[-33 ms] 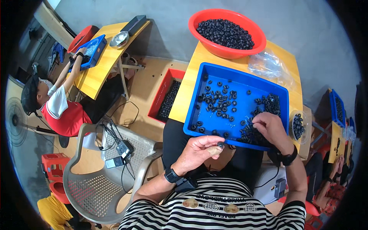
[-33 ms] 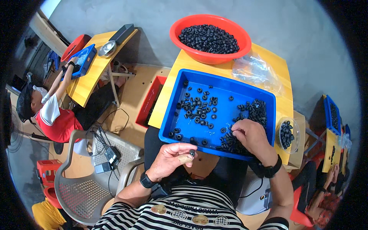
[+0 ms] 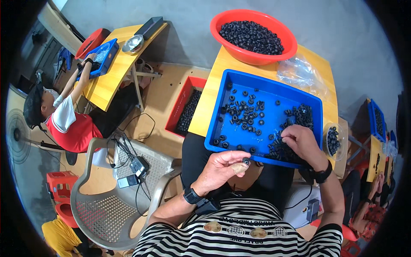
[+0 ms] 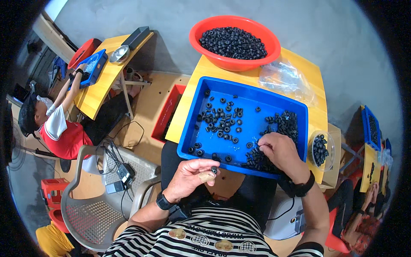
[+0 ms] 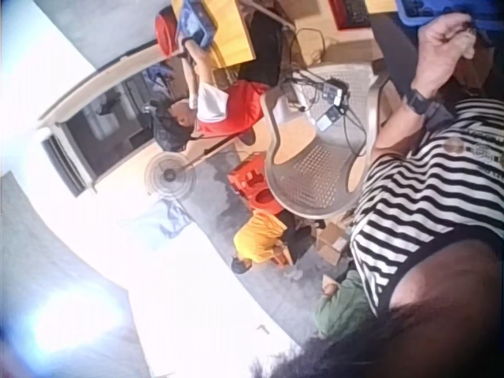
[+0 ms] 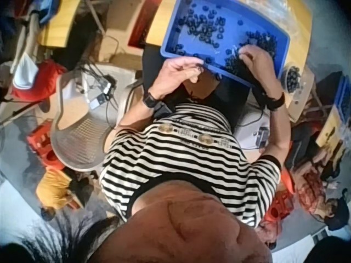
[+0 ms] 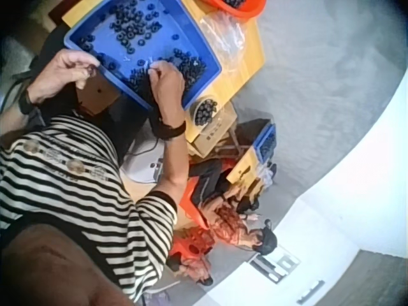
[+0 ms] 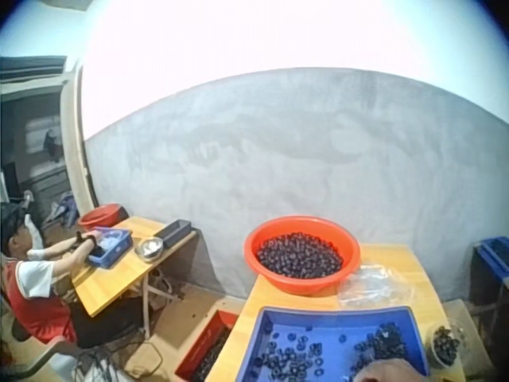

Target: The recorder is manually assembling or inspecting small black plastic/rubber components and placing them in containers.

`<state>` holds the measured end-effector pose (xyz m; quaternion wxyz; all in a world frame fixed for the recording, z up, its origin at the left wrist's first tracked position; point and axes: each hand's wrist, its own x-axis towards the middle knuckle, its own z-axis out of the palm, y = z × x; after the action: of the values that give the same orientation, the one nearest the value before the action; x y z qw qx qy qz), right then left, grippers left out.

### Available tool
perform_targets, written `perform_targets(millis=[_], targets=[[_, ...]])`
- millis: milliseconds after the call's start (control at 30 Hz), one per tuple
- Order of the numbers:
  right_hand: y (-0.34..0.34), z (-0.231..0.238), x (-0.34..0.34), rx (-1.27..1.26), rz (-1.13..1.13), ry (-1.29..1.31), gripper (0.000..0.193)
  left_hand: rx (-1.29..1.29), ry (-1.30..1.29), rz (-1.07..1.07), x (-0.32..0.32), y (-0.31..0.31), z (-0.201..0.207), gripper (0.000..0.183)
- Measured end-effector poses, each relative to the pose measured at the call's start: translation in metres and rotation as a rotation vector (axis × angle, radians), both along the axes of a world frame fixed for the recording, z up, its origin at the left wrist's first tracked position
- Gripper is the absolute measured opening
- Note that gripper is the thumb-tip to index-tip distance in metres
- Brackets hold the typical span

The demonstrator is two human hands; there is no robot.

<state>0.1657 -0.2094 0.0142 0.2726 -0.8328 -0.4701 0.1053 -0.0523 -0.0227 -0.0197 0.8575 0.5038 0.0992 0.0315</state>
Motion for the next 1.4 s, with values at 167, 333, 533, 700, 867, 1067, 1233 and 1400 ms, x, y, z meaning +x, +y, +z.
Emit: perform_targets(millis=[167, 333, 533, 700, 867, 1067, 1233, 1400], targets=[[0.013, -0.013, 0.001, -0.031, 0.153, -0.055, 0.008, 0.006, -0.036, 0.069, 0.001, 0.000, -0.002, 0.031], [0.017, -0.013, -0.003, -0.111, 0.206, -0.057, 0.007, -0.036, -0.039, 0.090, 0.002, 0.002, -0.003, 0.030], [0.025, -0.011, -0.015, -0.228, 0.273, -0.058, 0.009, -0.013, -0.010, 0.088, 0.001, 0.003, -0.002, 0.030], [0.025, -0.018, -0.019, -0.221, 0.267, -0.168, 0.012, -0.092, -0.062, 0.059, 0.005, 0.000, 0.000, 0.031], [0.032, 0.005, -0.041, 0.070, -0.123, 0.532, 0.009, -0.102, -0.073, 0.075, 0.007, -0.001, 0.001, 0.032], [0.024, -0.011, -0.020, 0.034, -0.141, 0.207, 0.007, -0.029, -0.062, 0.075, 0.015, -0.001, 0.004, 0.031], [0.018, 0.004, -0.024, 0.103, -0.159, 0.911, 0.006, -0.027, -0.100, 0.086, 0.016, -0.004, -0.002, 0.031], [0.023, 0.023, -0.050, 0.284, -0.102, 1.341, 0.008, -0.037, -0.107, 0.042, 0.022, -0.013, 0.003, 0.032]])
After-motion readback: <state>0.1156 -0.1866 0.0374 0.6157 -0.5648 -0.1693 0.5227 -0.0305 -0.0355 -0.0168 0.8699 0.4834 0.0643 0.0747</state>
